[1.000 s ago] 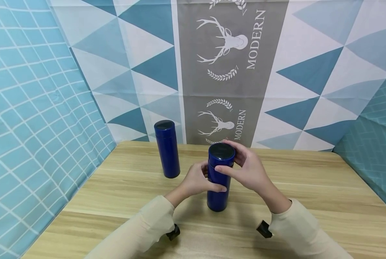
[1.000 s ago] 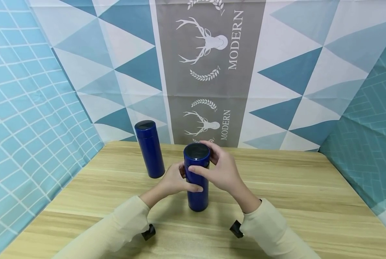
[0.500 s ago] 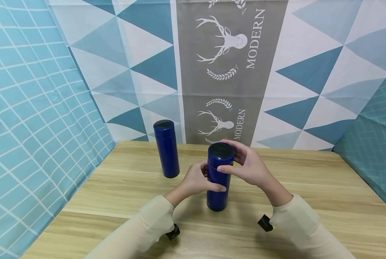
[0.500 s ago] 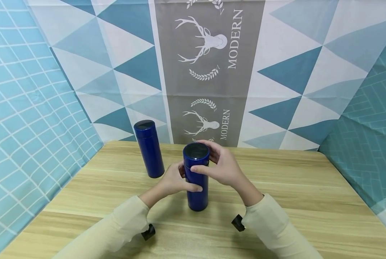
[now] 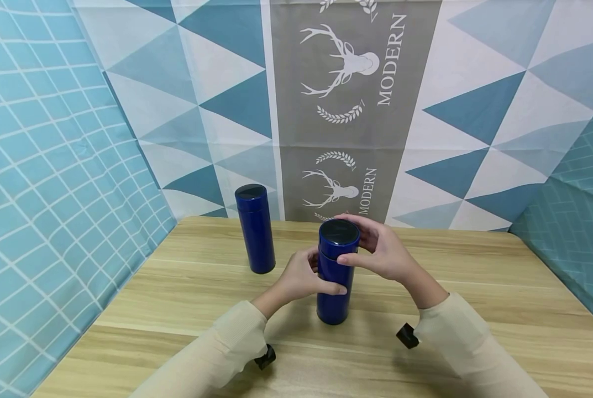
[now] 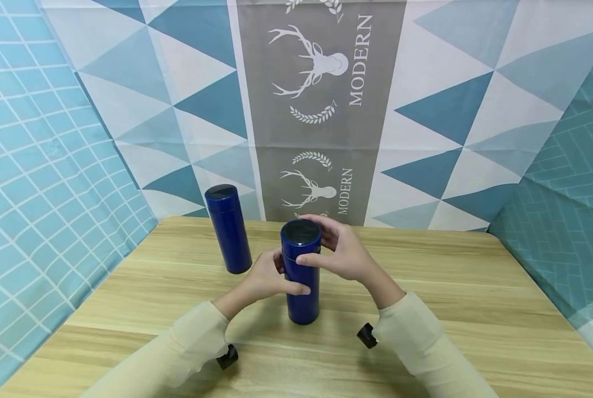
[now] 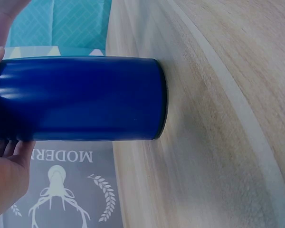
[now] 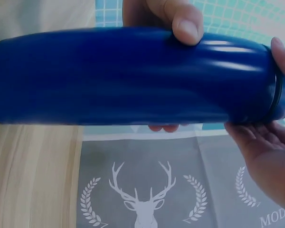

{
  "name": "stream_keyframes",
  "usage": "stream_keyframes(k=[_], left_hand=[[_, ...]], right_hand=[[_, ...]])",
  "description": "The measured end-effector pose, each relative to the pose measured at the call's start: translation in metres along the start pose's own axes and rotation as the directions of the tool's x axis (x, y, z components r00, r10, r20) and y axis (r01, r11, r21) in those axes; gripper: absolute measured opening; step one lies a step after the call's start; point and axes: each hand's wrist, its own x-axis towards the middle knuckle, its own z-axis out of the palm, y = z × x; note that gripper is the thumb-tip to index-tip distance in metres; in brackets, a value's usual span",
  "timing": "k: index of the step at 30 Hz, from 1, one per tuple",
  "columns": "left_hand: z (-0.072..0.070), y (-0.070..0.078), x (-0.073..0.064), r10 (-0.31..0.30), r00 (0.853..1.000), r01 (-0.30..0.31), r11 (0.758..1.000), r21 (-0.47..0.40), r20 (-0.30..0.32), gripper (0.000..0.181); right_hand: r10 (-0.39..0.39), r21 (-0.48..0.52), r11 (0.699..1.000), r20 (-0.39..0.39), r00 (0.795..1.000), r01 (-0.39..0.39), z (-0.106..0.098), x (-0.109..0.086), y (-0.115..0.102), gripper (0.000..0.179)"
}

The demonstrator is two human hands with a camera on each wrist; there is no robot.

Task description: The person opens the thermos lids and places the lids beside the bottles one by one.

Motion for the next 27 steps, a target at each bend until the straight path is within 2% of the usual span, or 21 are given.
stream_keyframes(k=[12, 27], left_hand=[[0.000, 0.001, -0.001, -0.005, 1.000, 0.005, 1.000, 0.002, 0.005, 0.063], [-0.001, 0.000, 0.000, -0.004, 1.000, 0.003, 1.000, 0.012, 0.008, 0.063]], right_hand=[[-0.096, 0.075, 0.993, 0.111, 0.989, 0.088, -0.009, 0.007, 0.011, 0.064], [-0.124, 0.151, 0.984, 0.190, 0.974, 0.096, -0.014, 0.012, 0.017, 0.066]])
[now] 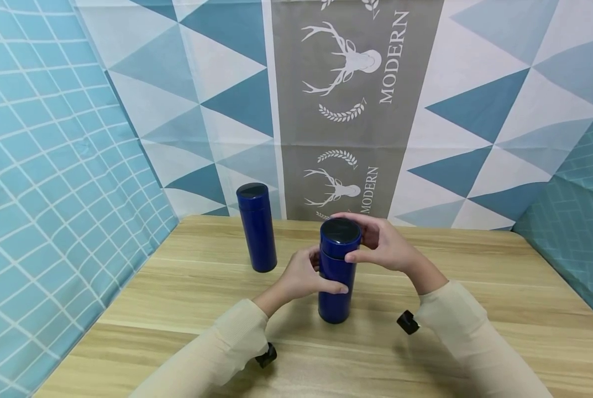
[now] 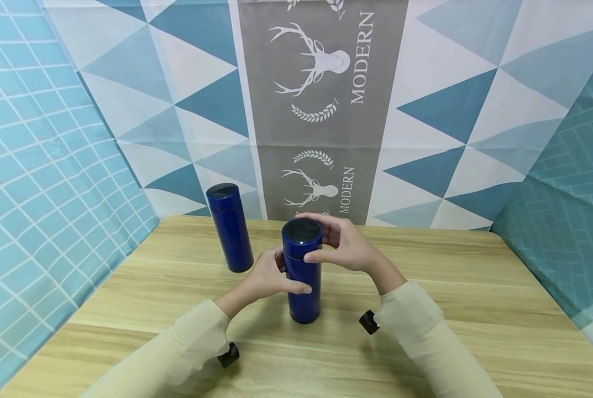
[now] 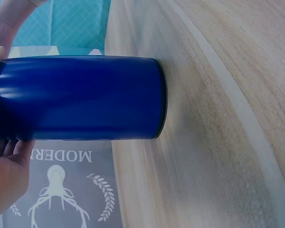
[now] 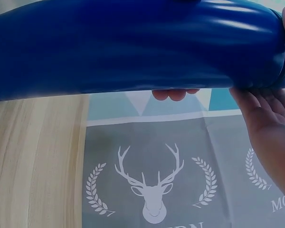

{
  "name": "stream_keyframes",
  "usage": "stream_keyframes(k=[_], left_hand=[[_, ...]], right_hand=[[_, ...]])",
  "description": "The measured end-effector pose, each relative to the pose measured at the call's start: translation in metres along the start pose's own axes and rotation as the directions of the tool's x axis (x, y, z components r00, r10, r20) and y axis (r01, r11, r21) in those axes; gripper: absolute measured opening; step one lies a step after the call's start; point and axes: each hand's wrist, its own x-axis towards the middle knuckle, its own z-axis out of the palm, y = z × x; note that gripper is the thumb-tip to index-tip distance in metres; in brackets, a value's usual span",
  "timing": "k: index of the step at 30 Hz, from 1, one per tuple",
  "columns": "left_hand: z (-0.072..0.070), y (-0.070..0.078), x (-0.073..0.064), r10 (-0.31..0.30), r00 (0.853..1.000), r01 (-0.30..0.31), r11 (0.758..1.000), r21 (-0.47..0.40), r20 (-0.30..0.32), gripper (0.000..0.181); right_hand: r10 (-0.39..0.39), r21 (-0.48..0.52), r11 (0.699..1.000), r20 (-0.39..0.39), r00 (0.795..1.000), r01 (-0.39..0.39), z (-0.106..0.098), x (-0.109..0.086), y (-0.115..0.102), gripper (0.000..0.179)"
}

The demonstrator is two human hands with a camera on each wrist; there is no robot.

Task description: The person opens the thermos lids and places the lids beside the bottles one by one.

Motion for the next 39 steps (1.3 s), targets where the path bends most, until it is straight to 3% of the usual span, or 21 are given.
stream_keyframes(k=[11, 22, 29, 35, 39], left_hand=[[0.000, 0.000, 0.000, -0.006, 1.000, 0.006, 1.000, -0.005, -0.003, 0.062], [0.001, 0.000, 0.000, -0.004, 1.000, 0.004, 1.000, -0.009, -0.002, 0.062], [0.000, 0.003, 0.001, -0.007, 1.000, 0.007, 1.000, 0.006, -0.006, 0.063], [0.001, 0.004, 0.000, -0.014, 1.000, 0.013, 1.000, -0.010, -0.005, 0.063], [0.001, 0.004, -0.002, -0.018, 1.000, 0.018, 1.000, -0.007, -0.008, 0.062]], right_hand=[[-0.017, 0.053, 0.999, 0.061, 0.998, 0.014, -0.005, 0.002, 0.004, 0.067], [-0.062, 0.166, 0.985, 0.127, 0.990, 0.041, -0.010, 0.005, 0.013, 0.068], [-0.031, 0.211, 0.978, 0.146, 0.989, -0.001, -0.011, 0.005, 0.011, 0.069], [-0.001, 0.183, 0.983, 0.154, 0.988, -0.027, -0.008, 0.001, 0.007, 0.073], [0.011, 0.141, 0.990, 0.109, 0.994, -0.027, -0.004, -0.003, 0.003, 0.075]])
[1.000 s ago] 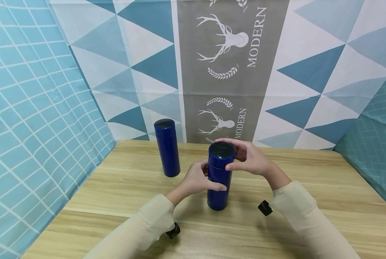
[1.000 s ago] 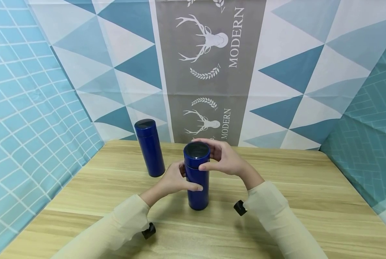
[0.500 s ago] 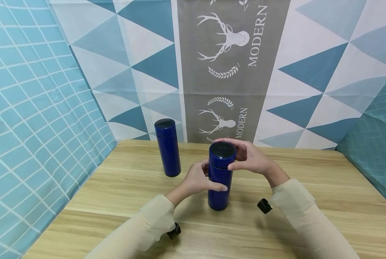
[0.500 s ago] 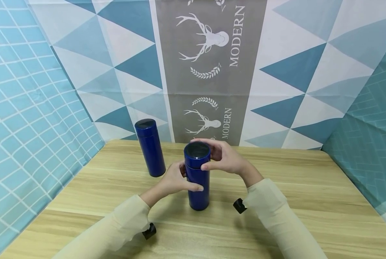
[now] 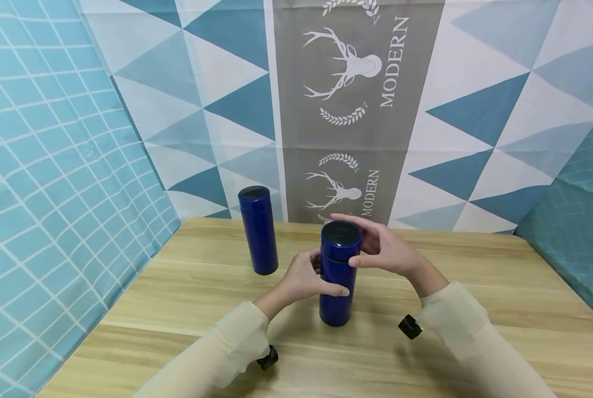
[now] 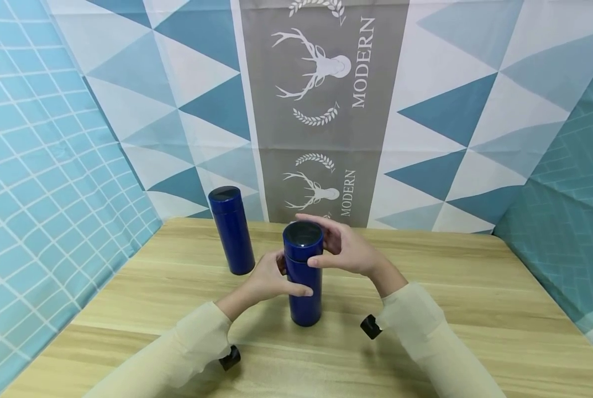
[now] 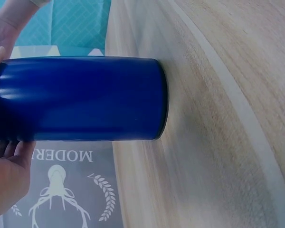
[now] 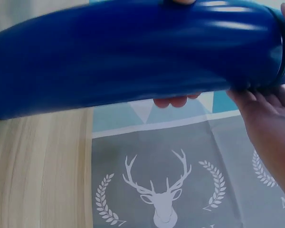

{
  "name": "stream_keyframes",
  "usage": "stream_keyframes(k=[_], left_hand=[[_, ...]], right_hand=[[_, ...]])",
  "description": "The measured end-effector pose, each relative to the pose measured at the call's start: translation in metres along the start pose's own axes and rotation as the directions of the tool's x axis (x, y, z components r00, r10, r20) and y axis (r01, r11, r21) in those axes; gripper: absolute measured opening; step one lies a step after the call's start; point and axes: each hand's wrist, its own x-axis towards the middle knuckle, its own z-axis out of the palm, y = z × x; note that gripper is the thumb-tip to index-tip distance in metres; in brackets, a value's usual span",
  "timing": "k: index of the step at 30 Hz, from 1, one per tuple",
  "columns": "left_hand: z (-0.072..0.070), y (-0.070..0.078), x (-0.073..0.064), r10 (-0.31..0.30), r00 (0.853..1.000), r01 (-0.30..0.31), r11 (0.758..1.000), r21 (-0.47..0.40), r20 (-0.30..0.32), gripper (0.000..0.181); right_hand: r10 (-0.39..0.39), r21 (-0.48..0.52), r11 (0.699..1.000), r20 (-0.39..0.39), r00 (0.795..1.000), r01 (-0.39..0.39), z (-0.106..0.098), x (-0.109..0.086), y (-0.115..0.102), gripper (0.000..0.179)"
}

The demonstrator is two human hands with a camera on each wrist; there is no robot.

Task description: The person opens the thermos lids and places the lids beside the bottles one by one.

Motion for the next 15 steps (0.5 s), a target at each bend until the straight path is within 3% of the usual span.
stream_keyframes(k=[3, 6, 11, 15], left_hand=[[0.000, -0.001, -0.001, 0.002, 1.000, -0.002, 1.000, 0.003, -0.003, 0.061], [0.001, -0.002, -0.001, 0.009, 1.000, -0.009, 1.000, 0.004, -0.003, 0.061], [0.001, -0.003, -0.001, 0.010, 1.000, -0.010, 1.000, 0.001, -0.005, 0.061], [0.001, -0.002, 0.000, 0.009, 1.000, -0.009, 1.000, 0.003, -0.012, 0.061]], right_hand=[[-0.009, -0.027, 1.000, -0.083, 0.996, 0.007, 0.005, -0.003, -0.003, 0.074], [-0.007, -0.042, 0.999, -0.196, 0.981, -0.001, 0.012, -0.005, -0.007, 0.073], [0.027, -0.103, 0.992, -0.350, 0.936, -0.067, 0.027, -0.007, -0.018, 0.074], [0.045, -0.208, 0.966, -0.445, 0.895, -0.152, 0.039, -0.007, -0.024, 0.077]])
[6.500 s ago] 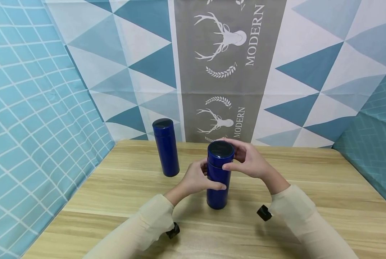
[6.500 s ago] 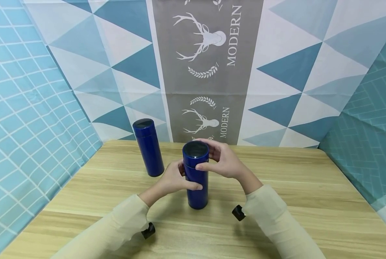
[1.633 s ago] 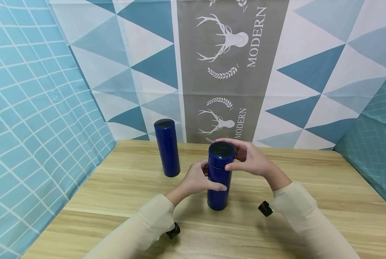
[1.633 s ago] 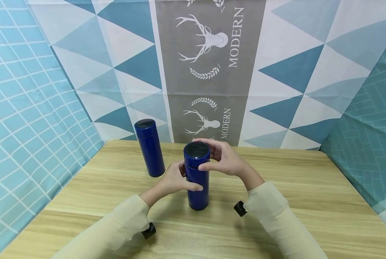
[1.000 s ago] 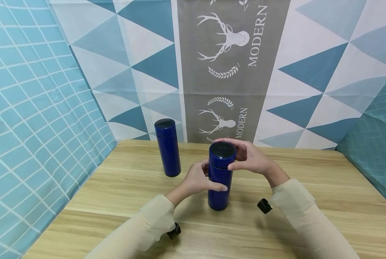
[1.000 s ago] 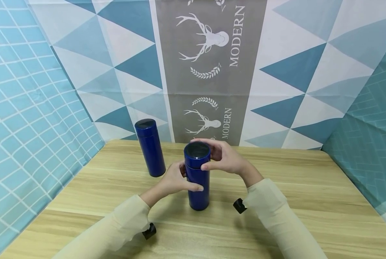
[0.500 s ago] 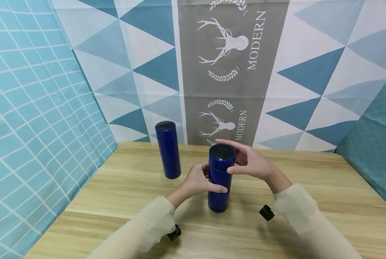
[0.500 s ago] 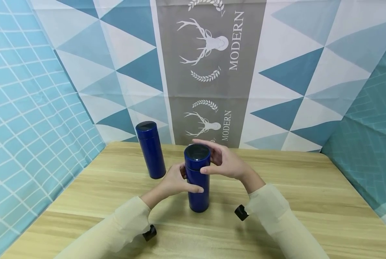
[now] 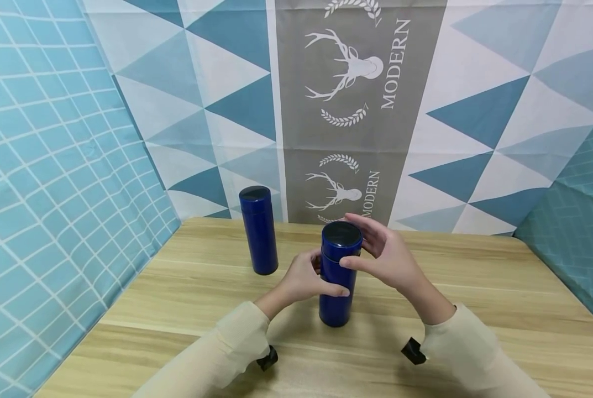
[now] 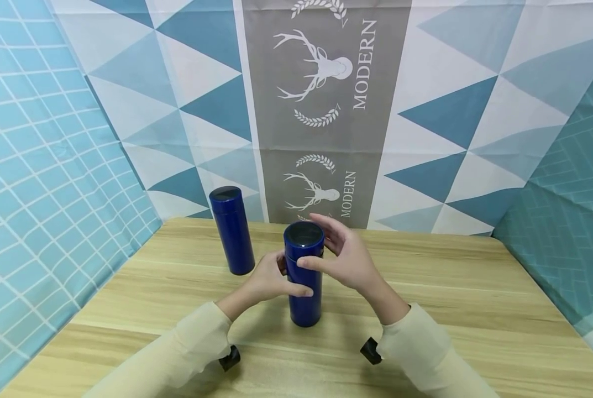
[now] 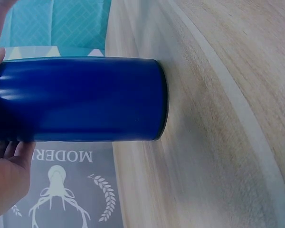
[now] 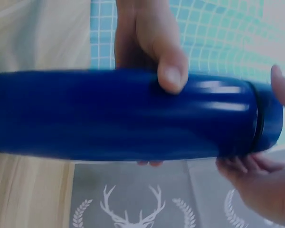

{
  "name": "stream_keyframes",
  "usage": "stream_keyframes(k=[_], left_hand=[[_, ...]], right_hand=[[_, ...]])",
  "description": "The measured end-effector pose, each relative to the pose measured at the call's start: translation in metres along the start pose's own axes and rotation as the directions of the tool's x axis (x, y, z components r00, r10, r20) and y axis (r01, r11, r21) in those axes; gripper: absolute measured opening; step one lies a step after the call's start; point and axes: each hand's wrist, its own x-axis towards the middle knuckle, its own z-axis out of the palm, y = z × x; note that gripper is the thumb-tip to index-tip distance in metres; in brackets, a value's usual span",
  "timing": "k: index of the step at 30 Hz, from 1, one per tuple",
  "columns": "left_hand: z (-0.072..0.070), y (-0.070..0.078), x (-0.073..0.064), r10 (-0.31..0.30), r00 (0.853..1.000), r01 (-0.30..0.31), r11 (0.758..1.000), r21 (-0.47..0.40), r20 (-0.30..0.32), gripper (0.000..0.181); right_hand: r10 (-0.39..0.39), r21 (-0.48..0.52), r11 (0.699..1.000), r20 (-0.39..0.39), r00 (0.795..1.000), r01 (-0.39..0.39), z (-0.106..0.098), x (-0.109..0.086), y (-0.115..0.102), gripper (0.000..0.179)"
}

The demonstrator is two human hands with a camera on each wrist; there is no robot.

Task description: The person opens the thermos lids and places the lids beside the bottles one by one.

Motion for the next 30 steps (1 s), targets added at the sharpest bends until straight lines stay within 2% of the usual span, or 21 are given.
stream_keyframes(k=[6, 11, 21, 30], left_hand=[[0.000, 0.001, 0.001, 0.001, 1.000, -0.001, 1.000, 0.004, -0.003, 0.061], [-0.001, 0.002, 0.001, -0.004, 1.000, 0.004, 1.000, 0.000, -0.004, 0.062], [-0.001, 0.000, 0.000, -0.002, 1.000, 0.002, 1.000, -0.003, -0.007, 0.063], [-0.001, 0.001, -0.001, -0.001, 1.000, 0.001, 1.000, -0.007, -0.003, 0.062]], right_hand=[[0.008, -0.142, 0.989, -0.119, 0.993, -0.025, 0.012, -0.005, -0.008, 0.081], [0.010, -0.176, 0.984, -0.162, 0.987, -0.039, 0.017, -0.005, -0.010, 0.078], [-0.003, -0.090, 0.996, -0.113, 0.994, -0.008, 0.015, -0.002, -0.001, 0.068], [-0.006, -0.110, 0.994, -0.047, 0.999, 0.001, 0.009, -0.001, 0.002, 0.065]])
